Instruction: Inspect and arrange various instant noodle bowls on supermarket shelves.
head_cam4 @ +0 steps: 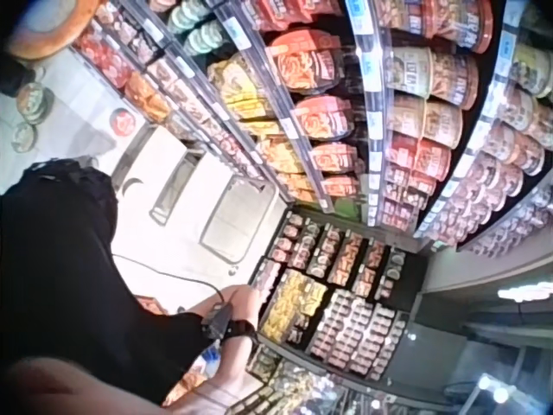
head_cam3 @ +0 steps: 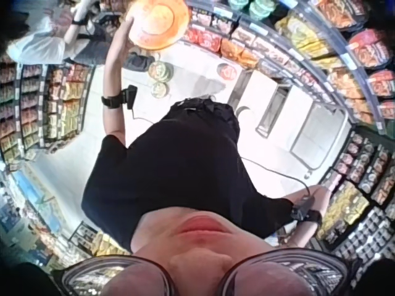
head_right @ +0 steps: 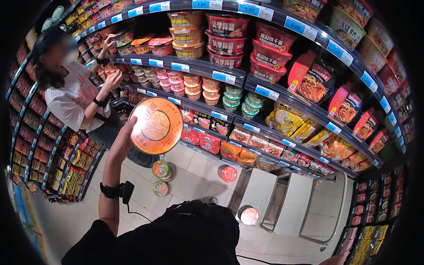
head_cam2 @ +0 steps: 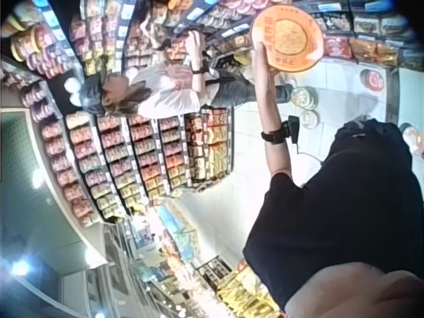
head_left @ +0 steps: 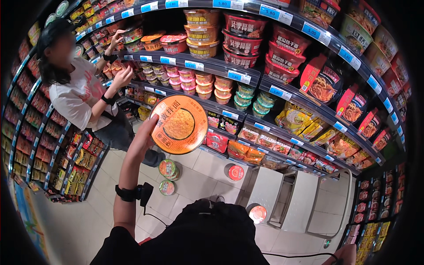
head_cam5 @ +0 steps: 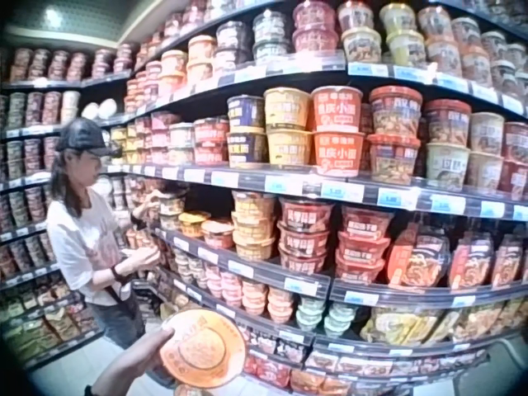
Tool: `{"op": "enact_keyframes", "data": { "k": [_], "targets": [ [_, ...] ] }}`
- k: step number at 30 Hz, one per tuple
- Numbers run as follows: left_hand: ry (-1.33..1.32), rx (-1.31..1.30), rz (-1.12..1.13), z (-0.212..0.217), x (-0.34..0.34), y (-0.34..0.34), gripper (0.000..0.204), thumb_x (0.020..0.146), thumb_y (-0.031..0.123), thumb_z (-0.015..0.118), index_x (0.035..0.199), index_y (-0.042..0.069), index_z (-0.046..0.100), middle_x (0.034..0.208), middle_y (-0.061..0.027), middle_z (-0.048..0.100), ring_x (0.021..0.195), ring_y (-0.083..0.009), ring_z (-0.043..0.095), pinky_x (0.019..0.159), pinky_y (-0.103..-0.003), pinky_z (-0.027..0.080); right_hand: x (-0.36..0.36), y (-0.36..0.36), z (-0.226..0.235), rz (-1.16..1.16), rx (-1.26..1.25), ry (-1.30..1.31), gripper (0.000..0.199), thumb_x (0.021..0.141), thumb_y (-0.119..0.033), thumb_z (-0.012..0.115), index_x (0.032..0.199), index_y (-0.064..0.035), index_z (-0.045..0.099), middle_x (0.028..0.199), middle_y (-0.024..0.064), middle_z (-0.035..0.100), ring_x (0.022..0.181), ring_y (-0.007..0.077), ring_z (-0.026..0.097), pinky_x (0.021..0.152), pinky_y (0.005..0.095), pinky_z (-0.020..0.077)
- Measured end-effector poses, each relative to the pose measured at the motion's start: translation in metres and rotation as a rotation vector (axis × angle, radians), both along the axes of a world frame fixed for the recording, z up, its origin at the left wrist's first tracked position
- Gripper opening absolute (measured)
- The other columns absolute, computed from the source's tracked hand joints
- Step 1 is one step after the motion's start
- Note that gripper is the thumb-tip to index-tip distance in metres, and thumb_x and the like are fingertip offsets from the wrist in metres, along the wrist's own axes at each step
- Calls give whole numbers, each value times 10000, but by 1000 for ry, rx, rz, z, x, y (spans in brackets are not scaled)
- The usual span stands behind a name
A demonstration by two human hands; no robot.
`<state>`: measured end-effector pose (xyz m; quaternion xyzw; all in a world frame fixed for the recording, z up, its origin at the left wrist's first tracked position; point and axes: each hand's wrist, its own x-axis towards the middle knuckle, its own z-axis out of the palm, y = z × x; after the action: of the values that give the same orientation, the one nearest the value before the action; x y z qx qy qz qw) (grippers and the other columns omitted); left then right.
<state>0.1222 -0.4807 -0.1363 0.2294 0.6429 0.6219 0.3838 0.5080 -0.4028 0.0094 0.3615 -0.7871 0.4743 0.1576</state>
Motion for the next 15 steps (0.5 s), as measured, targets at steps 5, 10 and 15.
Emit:
{"op": "enact_keyframes", "data": {
  "k": [5, 10, 15],
  "targets": [
    [21, -24, -2, 1, 2, 0, 515, 875, 463, 423, 1214, 75, 421, 1052, -22, 564, 915, -98, 579, 734, -277, 487, 10, -3, 16, 28, 57, -3, 248, 856, -221, 445, 884, -36, 609, 935, 199, 593, 826, 269, 577, 685, 354, 477],
    [59, -52, -24, -8, -5, 0, 564, 860, 501, 421, 1245, 90, 420, 1096, -33, 540, 961, -122, 545, 787, -317, 455, 26, -7, 43, 45, 143, -25, 259, 857, -229, 451, 893, -34, 618, 950, 201, 598, 836, 268, 578, 692, 350, 477],
    [83, -24, -100, 3, 6, 12, 587, 844, 523, 432, 1257, 106, 416, 1120, -47, 527, 1015, -132, 516, 808, -330, 444, 30, 0, 58, -266, 243, -138, 290, 850, -239, 471, 782, -22, 651, 877, 186, 618, 804, 278, 593, 634, 337, 495]
  ]
}}
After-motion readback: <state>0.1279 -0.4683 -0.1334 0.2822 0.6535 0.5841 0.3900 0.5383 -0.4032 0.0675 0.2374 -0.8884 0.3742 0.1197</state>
